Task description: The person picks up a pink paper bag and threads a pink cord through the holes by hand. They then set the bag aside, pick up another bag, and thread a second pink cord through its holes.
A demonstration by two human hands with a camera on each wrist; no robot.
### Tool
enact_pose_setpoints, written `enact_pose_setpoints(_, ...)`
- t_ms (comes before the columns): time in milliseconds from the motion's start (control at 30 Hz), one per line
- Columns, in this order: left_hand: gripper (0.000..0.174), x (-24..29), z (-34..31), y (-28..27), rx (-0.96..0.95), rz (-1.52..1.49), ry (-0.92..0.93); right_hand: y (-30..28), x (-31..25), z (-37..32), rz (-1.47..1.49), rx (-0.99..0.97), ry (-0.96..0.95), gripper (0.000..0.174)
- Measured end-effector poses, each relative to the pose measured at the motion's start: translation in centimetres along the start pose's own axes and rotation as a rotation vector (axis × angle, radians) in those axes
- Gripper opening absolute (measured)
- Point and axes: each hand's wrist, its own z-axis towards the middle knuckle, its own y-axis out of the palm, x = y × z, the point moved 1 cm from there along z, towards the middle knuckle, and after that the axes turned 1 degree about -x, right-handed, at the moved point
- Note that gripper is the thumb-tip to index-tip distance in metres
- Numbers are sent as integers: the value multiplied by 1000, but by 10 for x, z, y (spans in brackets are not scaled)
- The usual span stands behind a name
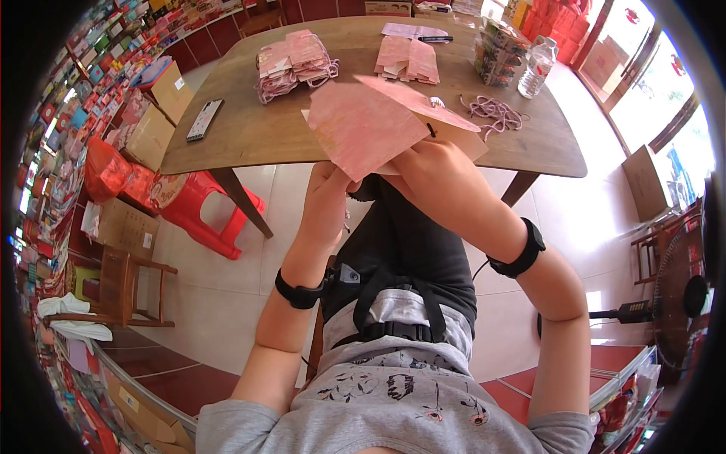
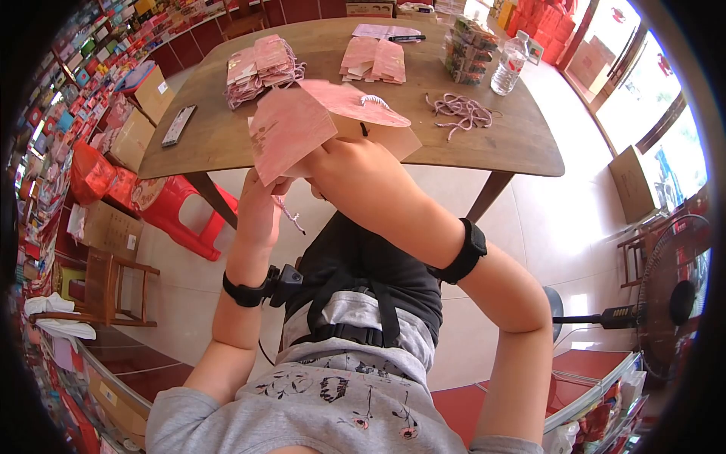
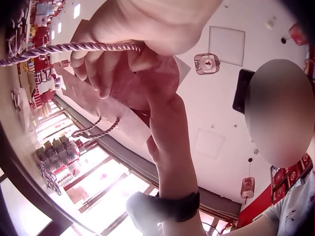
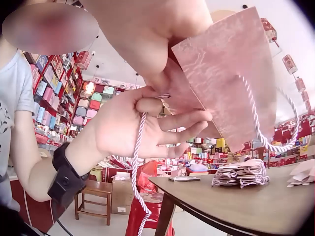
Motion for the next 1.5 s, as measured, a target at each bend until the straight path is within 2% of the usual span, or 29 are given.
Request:
enact_pose_setpoints(167, 34, -1, 4, -2, -61, 17, -29, 0, 0, -2, -1, -34, 78, 17)
enact_pose_setpoints(267, 28, -1, 4, -2, -92, -6, -37, 3, 5, -4, -48, 20, 39, 26)
enact_pose_setpoints(367, 21, 2, 5, 0, -159, -14, -17, 3, 7, -3, -53, 70, 35, 19)
enact_pose_setpoints(433, 23, 3, 5, 0, -213, -9, 9, 1, 17, -1, -20, 163, 143, 13)
enact_pose_setpoints(500, 31, 3, 5, -3, -242, 29, -42, -3, 20, 1, 61, 151, 171, 11)
enact_pose_setpoints(533, 31, 2, 5, -3, -242, 30, -42, -4, 21, 2, 141, 139, 200, 10)
enact_pose_setpoints(633, 29, -1, 5, 4, -184, -38, -19, 0, 21, 1, 95, 190, 190, 10)
enact_pose_setpoints(700, 28, -2, 7, 9, -18, -53, -8, -3, 25, 2, 91, 198, 235, 11)
enact_pose_setpoints(733, 28, -6, 10, 0, -20, -52, -8, -4, 28, 2, 88, 205, 279, 13)
enact_pose_setpoints(800, 31, -17, 19, -22, -267, -198, -25, -11, 41, 0, 49, 257, 237, 13)
enact_pose_setpoints(833, 31, -14, 22, -20, -270, -197, -27, -15, 49, -2, 11, 307, 196, 15)
enact_pose_setpoints(867, 34, -10, 25, -18, -201, 157, -11, -21, 57, -4, 3, 296, 229, 17)
enact_pose_setpoints(900, 36, -6, 29, -16, -128, 508, 7, -29, 63, -7, 34, 274, 364, 17)
enact_pose_setpoints(933, 36, -2, 38, -13, -131, 508, 7, -37, 69, -11, 65, 252, 496, 18)
enact_pose_setpoints(967, 38, 1, 50, -10, -195, 719, -62, -41, 78, -15, 64, 252, 498, 18)
enact_pose_setpoints(1000, 40, 2, 65, -6, -260, 930, -131, -47, 88, -19, -2, 347, 466, 20)
enact_pose_setpoints(1033, 39, -9, 84, -4, -320, 925, -67, -53, 97, -24, -67, 440, 432, 22)
enact_pose_setpoints(1067, 37, -21, 103, 0, -380, 918, -5, -61, 103, -28, -70, 438, 433, 22)
enact_pose_setpoints(1133, 36, -5, 127, 27, -500, 634, -194, -78, 113, -37, -174, 389, 652, 26)
enact_pose_setpoints(1200, 35, 3, 140, 59, -511, 459, -90, -91, 118, -44, -216, 458, 637, 27)
enact_pose_setpoints(1233, 35, -5, 157, 69, -520, 451, -85, -99, 119, -46, -258, 531, 617, 27)
enact_pose_setpoints(1300, 33, -26, 187, 88, -692, 268, 156, -116, 116, -48, -287, 534, 663, 27)
enact_pose_setpoints(1333, 33, -36, 192, 98, -704, 258, 158, -122, 114, -52, -300, 536, 705, 27)
enact_pose_setpoints(1400, 30, -59, 201, 114, -654, 330, 103, -126, 123, -59, -314, 599, 637, 28)
enact_pose_setpoints(1467, 26, -108, 227, 120, -782, 522, 68, -126, 122, -61, -257, 636, 602, 31)
enact_pose_setpoints(1500, 26, -137, 230, 118, -788, 518, 74, -123, 133, -65, -284, 653, 552, 32)
